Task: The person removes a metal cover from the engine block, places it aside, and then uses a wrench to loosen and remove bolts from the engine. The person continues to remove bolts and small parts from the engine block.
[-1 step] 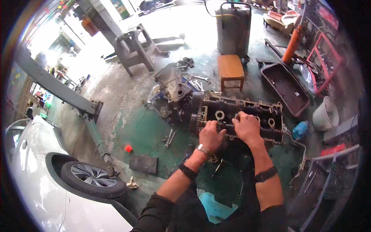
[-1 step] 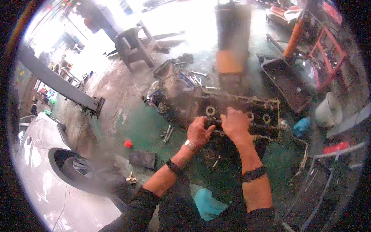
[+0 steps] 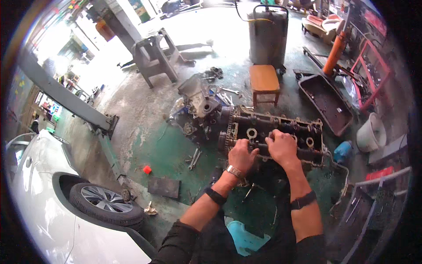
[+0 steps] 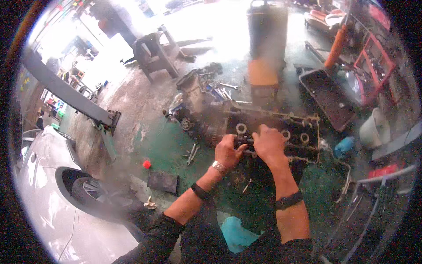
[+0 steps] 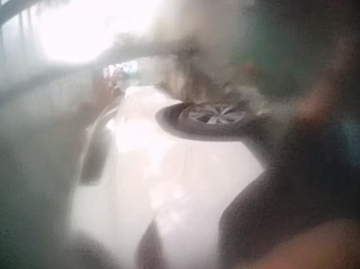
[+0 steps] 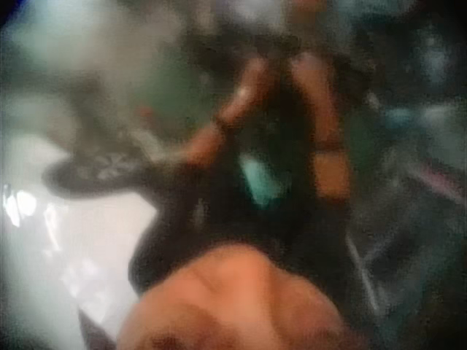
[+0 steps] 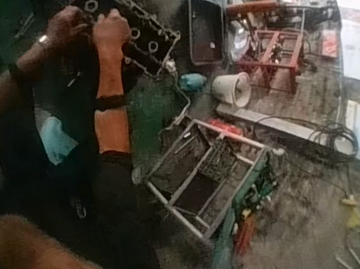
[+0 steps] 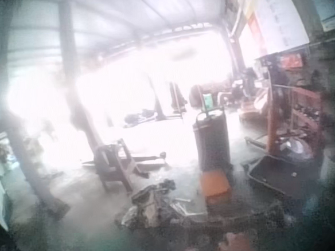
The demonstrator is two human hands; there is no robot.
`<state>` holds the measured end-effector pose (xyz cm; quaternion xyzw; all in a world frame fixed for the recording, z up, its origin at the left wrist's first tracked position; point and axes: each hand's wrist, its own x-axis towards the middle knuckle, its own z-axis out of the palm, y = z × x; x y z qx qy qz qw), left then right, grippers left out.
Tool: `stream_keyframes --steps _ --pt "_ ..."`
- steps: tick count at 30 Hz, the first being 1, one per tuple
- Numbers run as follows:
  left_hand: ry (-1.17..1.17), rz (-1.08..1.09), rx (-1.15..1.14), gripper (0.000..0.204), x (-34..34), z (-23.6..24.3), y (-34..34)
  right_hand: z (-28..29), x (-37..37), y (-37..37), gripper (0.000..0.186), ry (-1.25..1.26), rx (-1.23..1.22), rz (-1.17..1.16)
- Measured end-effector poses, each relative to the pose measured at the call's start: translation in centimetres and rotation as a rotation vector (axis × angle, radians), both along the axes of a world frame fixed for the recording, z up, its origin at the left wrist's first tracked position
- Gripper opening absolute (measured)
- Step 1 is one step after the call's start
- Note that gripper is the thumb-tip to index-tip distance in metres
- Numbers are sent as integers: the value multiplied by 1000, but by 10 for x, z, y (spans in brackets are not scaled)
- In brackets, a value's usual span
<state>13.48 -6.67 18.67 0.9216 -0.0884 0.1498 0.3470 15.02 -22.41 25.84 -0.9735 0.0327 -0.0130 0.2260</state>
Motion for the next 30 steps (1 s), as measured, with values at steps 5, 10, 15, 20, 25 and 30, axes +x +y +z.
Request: stream_keyframes --steps 5,10,15,20,25,30 --pt "61 41 76 29 2 2 -1 6 -3 -1 30 14 37 41" --pt "61 42 79 22 -2 -3 -4 10 -5 -2 28 21 57 25" --pt "24 19 95 19 -2 -4 -3 13 -6 -1 28 4 78 17" --pt "7 1 98 15 -3 -5 -3 13 -5 -2 29 58 100 36" --pt "31 -49 101 13 0 -8 0 12 -7 -2 31 7 122 44" --pt "54 -48 104 22 -2 -2 1 17 -7 -1 32 43 92 42"
